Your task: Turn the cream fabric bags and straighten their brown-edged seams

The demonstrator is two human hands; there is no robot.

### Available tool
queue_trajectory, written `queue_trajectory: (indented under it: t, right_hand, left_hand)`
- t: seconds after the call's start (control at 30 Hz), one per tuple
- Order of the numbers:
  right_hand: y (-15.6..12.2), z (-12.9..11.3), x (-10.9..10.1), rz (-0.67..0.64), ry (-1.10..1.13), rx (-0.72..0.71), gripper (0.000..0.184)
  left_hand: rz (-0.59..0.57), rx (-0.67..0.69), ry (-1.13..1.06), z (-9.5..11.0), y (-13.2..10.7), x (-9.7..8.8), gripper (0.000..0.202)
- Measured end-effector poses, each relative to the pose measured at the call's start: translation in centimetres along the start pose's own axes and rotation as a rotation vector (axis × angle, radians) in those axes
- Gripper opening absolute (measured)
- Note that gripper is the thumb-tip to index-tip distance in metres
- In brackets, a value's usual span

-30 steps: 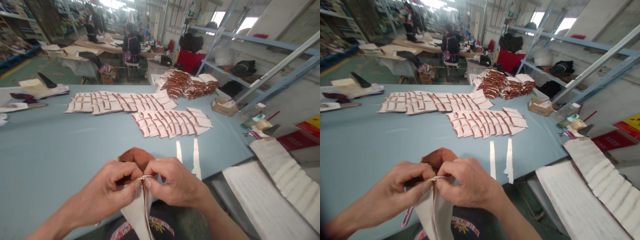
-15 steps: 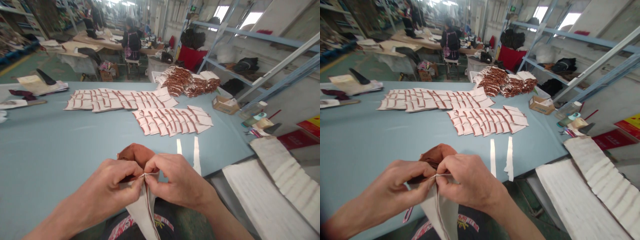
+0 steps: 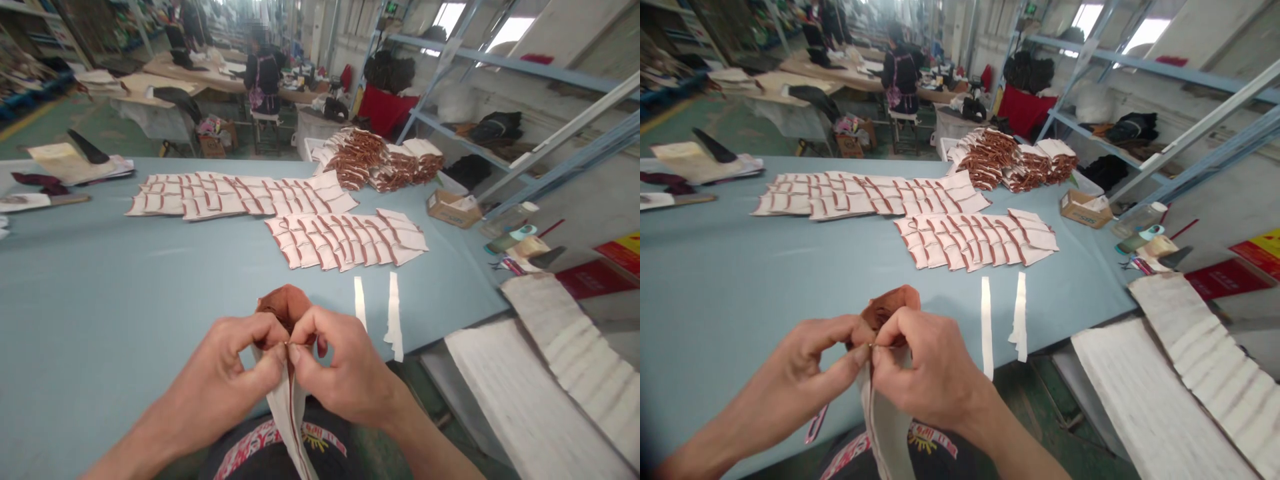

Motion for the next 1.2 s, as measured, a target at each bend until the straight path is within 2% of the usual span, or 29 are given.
queue_trajectory:
  t: [0.1,0.17,0.4,0.6,0.73,0.93,1.1,1.2]
  right_hand:
    - [0.5,1.0,-0.1,-0.092,0.254,0.144,0.01]
    - [1.0,1.3,-0.3,-0.152,0.34,0.175,0.013]
    - [2.0,1.3,-0.8,-0.238,0.321,0.166,0.01]
    - [2.6,1.5,-1.2,-0.297,0.329,0.192,0.012]
    - [2.6,1.8,-1.2,-0.356,0.351,0.15,0.013]
    - [2.5,1.8,-0.8,-0.31,0.296,0.088,0.014]
    - [2.3,1.4,-0.7,-0.333,0.355,0.084,0.013]
    - [2.0,0.9,-0.8,-0.326,0.297,0.073,0.022]
  left_hand:
    - [-0.169,-0.087,-0.134,-0.8,0.7,-0.4,0.029]
    - [-0.253,-0.11,-0.174,-1.3,1.1,-0.8,0.031]
    - [-0.345,-0.166,-0.095,-1.5,1.4,-1.3,0.046]
    - [-0.381,-0.111,-0.107,-1.5,1.3,-1.5,0.039]
    - [-0.416,-0.066,-0.078,-1.6,1.0,-1.6,0.04]
    - [-0.298,0.035,-0.074,-2.3,0.5,-1.8,0.029]
    - [-0.365,0.0,-0.1,-1.9,0.3,-2.0,0.034]
    - [-0.372,0.0,-0.074,-1.2,0.1,-2.2,0.034]
Point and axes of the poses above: each hand's wrist, its own y-axis towards the middle knuckle, its own x-axis out of the palm, z = x × y, the point moved 2 cm from there along y, towards the middle knuckle, and after that the axes turned 8 degrees about -x, right-handed, at the moved point
